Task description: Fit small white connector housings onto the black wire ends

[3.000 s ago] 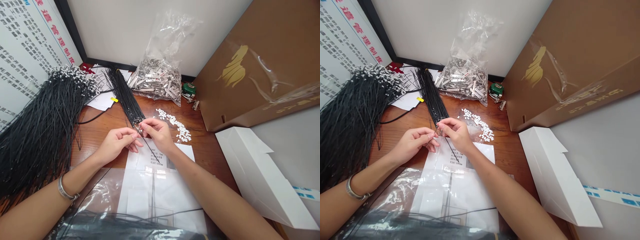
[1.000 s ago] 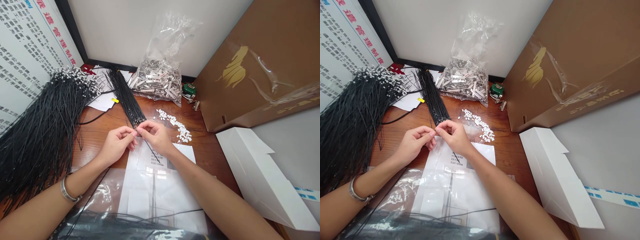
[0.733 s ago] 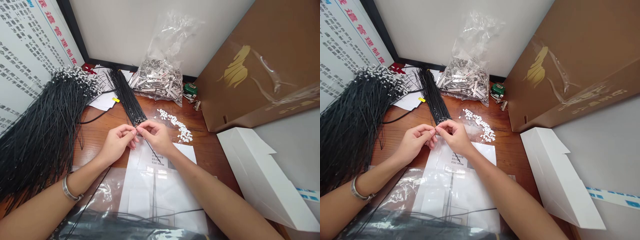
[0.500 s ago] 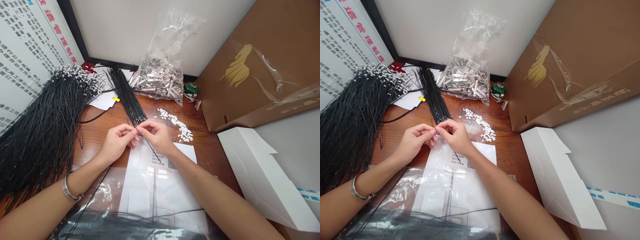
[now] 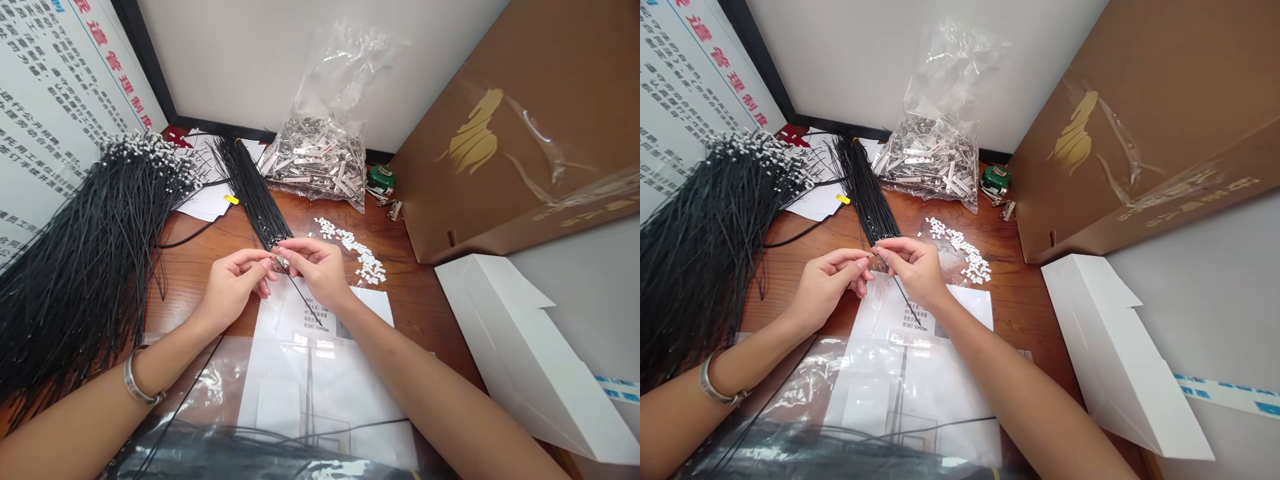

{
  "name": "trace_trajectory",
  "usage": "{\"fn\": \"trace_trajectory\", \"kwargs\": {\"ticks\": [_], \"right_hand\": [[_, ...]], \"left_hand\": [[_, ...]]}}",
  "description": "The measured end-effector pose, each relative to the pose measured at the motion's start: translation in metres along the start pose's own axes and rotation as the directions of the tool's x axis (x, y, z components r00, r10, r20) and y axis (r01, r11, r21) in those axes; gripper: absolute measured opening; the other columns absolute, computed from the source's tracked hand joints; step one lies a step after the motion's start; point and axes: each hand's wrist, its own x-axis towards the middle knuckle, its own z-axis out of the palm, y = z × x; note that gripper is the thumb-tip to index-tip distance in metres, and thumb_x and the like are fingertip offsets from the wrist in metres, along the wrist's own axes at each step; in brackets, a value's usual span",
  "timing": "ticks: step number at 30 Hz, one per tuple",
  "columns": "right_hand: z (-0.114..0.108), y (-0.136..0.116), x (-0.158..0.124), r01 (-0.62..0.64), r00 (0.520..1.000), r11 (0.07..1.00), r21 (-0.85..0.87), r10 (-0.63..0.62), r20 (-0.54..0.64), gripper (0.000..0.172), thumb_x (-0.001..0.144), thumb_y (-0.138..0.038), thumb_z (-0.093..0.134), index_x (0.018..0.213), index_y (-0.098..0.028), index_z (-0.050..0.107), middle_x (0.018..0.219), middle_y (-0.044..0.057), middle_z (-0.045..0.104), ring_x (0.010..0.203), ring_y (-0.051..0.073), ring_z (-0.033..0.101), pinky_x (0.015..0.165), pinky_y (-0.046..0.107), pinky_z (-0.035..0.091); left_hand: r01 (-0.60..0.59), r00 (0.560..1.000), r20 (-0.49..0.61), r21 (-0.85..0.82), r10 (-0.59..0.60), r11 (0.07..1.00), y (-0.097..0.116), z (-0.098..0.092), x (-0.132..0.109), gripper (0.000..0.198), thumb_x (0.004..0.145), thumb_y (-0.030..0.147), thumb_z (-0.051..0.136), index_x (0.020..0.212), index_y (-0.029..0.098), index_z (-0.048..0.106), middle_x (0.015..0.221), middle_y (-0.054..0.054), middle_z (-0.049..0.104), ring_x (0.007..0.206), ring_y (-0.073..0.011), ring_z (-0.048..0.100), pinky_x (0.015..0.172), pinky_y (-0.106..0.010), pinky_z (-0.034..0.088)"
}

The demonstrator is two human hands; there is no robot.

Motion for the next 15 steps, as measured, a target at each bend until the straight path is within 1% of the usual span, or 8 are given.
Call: {"fn": "trace_trajectory", "kwargs": {"ticks": [2, 5, 7, 10, 15], "right_hand": [[0.0007, 0.0001, -0.0004, -0.006, 1.000, 1.000, 0.013, 0.006, 0.018, 0.022, 0.069, -0.036, 0.077, 0.082, -0.019, 0.071, 0.078, 0.004, 0.074, 0.046, 0.008, 0.054, 0.047, 0.026, 0.048], [0.0016, 0.0004, -0.0010, -0.009, 0.999, 1.000, 0.011, 0.009, 0.038, 0.024, 0.070, -0.038, 0.077, 0.082, -0.018, 0.069, 0.067, 0.001, 0.071, 0.047, 0.010, 0.059, 0.047, 0.025, 0.049], [0.0019, 0.0004, -0.0012, -0.009, 0.999, 1.000, 0.006, 0.009, 0.035, 0.026, 0.071, -0.039, 0.077, 0.082, -0.018, 0.067, 0.063, 0.000, 0.070, 0.047, 0.011, 0.060, 0.045, 0.024, 0.047], [0.0018, 0.0001, -0.0013, -0.020, 0.999, 1.000, -0.002, 0.020, 0.029, 0.030, 0.071, -0.043, 0.076, 0.082, -0.018, 0.064, 0.070, 0.002, 0.072, 0.047, 0.011, 0.061, 0.043, 0.022, 0.046], [0.0018, -0.0014, -0.0030, -0.036, 0.998, 0.999, 0.021, 0.035, 0.057, 0.034, 0.072, -0.045, 0.075, 0.083, -0.019, 0.056, 0.079, 0.004, 0.074, 0.049, 0.011, 0.063, 0.042, 0.022, 0.045]], "left_hand": [[-0.005, 1.000, 0.003, -0.002, 0.005, 1.000, 0.0009, 0.0005, -0.0001, 0.024, 0.073, 0.032, 0.073, 0.086, 0.013, 0.068, 0.062, -0.001, 0.068, 0.047, -0.0117, 0.059, 0.047, -0.024, 0.051], [-0.005, 1.000, 0.029, -0.004, 0.005, 1.000, 0.0036, 0.0022, 0.0004, 0.026, 0.073, 0.035, 0.074, 0.087, 0.014, 0.068, 0.063, -0.002, 0.068, 0.048, -0.0126, 0.060, 0.043, -0.023, 0.051], [-0.003, 0.999, 0.041, -0.006, 0.003, 1.000, 0.0050, 0.0037, 0.0009, 0.028, 0.072, 0.036, 0.074, 0.087, 0.013, 0.068, 0.064, -0.002, 0.069, 0.048, -0.0128, 0.061, 0.042, -0.023, 0.051], [-0.001, 0.999, 0.034, -0.009, 0.001, 1.000, 0.0049, 0.0044, 0.0014, 0.028, 0.073, 0.036, 0.074, 0.086, 0.013, 0.067, 0.064, -0.002, 0.069, 0.047, -0.0122, 0.060, 0.042, -0.023, 0.052], [-0.011, 1.000, 0.018, -0.017, 0.011, 1.000, 0.0026, 0.0022, 0.0019, 0.026, 0.075, 0.035, 0.072, 0.087, 0.013, 0.066, 0.064, -0.001, 0.068, 0.046, -0.0112, 0.060, 0.044, -0.022, 0.052]]}}
